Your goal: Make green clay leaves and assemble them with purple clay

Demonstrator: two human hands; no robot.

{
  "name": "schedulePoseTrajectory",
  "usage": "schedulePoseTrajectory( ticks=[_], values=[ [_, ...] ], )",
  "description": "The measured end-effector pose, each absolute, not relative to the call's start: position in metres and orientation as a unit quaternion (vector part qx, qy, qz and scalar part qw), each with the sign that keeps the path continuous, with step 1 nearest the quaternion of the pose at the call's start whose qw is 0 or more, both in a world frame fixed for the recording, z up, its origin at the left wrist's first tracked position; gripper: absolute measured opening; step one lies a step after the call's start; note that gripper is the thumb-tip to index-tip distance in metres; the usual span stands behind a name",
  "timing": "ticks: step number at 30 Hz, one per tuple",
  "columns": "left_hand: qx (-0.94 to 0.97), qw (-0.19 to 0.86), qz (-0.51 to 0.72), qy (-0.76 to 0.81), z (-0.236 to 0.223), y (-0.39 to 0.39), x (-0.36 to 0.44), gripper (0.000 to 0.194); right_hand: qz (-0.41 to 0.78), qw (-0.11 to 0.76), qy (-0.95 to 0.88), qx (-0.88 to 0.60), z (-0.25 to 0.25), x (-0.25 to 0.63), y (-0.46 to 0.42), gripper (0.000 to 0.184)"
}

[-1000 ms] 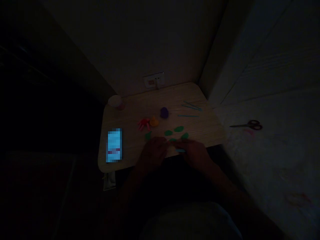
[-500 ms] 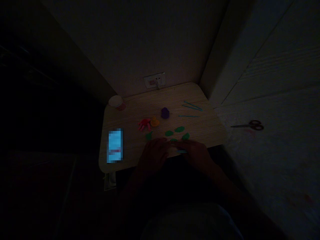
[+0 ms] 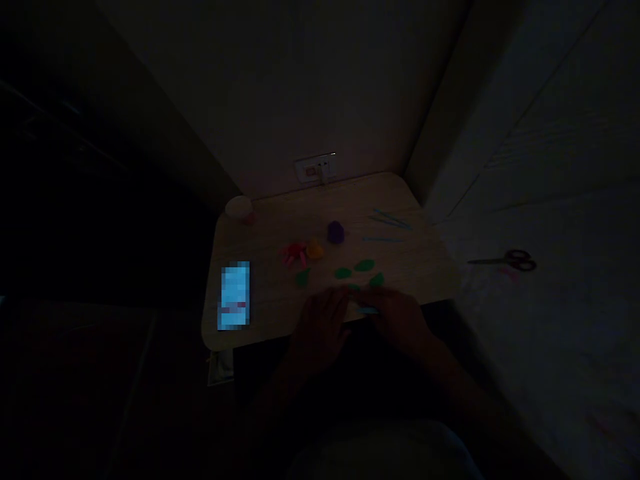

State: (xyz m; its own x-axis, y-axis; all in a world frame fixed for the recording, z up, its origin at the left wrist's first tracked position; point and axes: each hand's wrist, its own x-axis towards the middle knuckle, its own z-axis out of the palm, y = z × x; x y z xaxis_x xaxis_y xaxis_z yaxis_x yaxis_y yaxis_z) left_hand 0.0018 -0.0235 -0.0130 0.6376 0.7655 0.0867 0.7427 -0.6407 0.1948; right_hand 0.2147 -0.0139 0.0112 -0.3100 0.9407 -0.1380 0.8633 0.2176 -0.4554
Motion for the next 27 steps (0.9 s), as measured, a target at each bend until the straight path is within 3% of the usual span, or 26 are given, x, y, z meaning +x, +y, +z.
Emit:
schedulePoseTrajectory(
  ticks=[6, 12, 27],
  values=[
    [0.902, 0.067, 0.09, 0.418, -0.0168, -0.0244, -0.001, 0.065, 0.226, 0.133, -0.749, -0.608, 0.0047, 0.2216, -0.0165, 0.053],
    [0.902, 0.079, 0.103, 0.413, -0.0157, -0.0214, 0.0021, 0.063, 0.218, 0.076, -0.767, -0.598, 0.0044, 0.2224, -0.0173, 0.057],
    [0.887, 0.091, 0.116, 0.437, -0.0165, -0.0255, 0.0074, 0.067, 0.217, 0.046, -0.771, -0.597, 0.0092, 0.2201, -0.0179, 0.056]
  ],
)
